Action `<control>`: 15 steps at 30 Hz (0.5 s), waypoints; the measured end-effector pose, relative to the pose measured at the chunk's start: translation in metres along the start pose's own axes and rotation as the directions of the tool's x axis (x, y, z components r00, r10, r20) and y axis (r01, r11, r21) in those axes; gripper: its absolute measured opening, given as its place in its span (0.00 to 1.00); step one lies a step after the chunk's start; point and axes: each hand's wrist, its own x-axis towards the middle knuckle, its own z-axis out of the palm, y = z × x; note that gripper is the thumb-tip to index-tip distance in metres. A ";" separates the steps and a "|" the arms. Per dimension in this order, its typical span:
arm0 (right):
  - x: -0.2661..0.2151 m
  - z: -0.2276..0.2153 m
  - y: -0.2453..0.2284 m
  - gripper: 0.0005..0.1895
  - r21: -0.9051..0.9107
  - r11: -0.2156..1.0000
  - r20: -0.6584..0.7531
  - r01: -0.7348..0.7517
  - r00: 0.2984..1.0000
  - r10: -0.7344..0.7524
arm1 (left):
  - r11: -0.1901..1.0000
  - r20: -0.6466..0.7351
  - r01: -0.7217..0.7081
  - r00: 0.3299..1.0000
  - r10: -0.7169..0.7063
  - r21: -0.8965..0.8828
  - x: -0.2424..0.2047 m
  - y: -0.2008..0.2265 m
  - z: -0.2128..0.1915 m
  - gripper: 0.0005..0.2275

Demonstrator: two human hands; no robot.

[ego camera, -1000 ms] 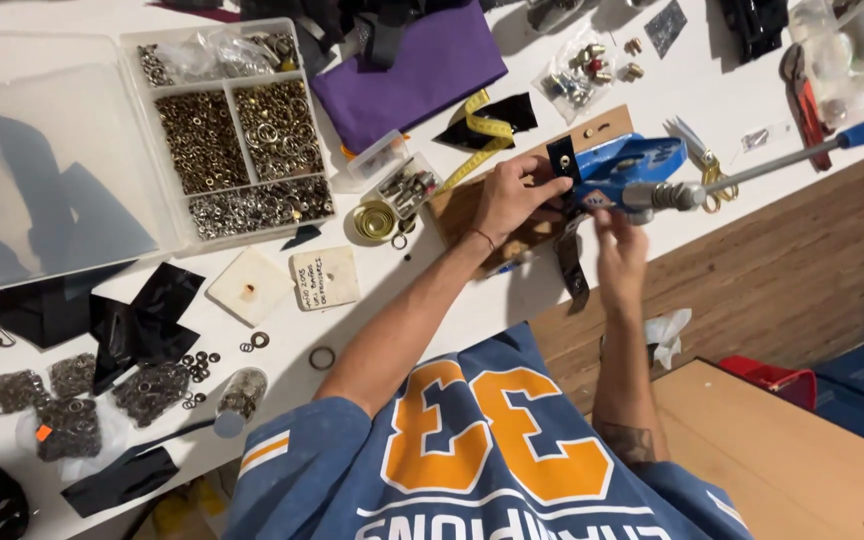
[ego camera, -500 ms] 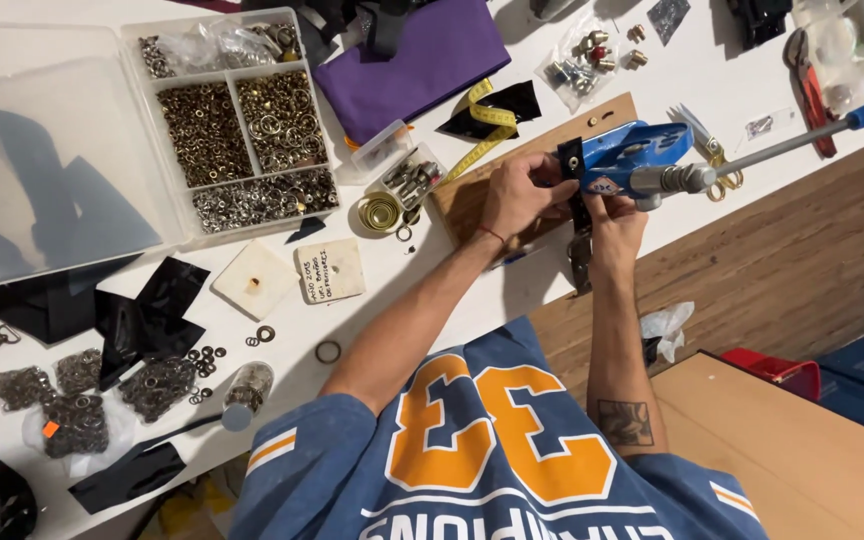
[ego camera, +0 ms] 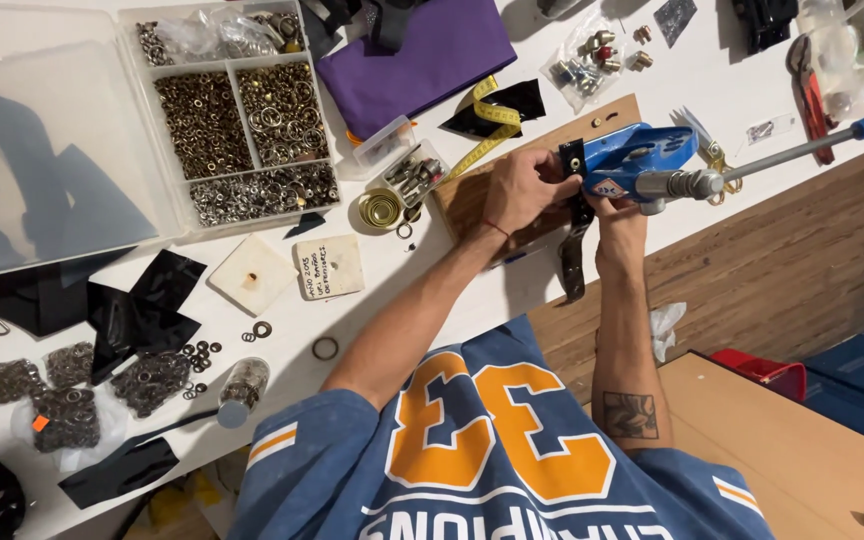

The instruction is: The person assembles a black leather collar at a workbench. They position a metal ring and grommets on the strap, set it in a blue grommet press, mark a spot with a pen, cut a small piece of leather with scissors, punch and fit hardware, and lay the finished collar flat on the table.

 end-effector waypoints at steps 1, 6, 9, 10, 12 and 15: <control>-0.002 0.001 -0.005 0.11 -0.001 1.000 -0.001 0.000 1.000 0.000 | 1.000 0.001 0.000 1.000 0.000 -0.001 0.000 -0.003 0.003 0.15; -0.011 0.016 -0.047 0.08 -0.086 0.995 0.053 0.050 0.998 -0.045 | 0.997 0.039 0.077 0.996 -0.078 0.028 -0.001 -0.004 0.010 0.13; -0.004 0.006 -0.076 0.04 0.214 0.973 -0.017 0.090 0.996 -0.089 | 0.987 -0.019 -0.094 0.995 0.097 0.127 -0.001 -0.006 0.011 0.15; 0.000 -0.011 -0.078 0.04 0.212 0.973 -0.016 0.088 0.996 -0.086 | 0.988 -0.020 -0.090 0.995 0.094 0.126 -0.003 -0.004 0.009 0.15; 0.012 -0.043 -0.082 0.07 0.410 0.887 -0.095 0.212 0.977 -0.189 | 0.988 0.039 -0.065 0.997 0.060 0.141 -0.002 -0.001 0.004 0.14; 0.013 -0.044 -0.122 0.09 0.348 0.878 -0.189 0.330 0.942 -0.279 | 0.984 0.037 -0.081 0.996 0.076 0.158 0.000 0.003 0.004 0.16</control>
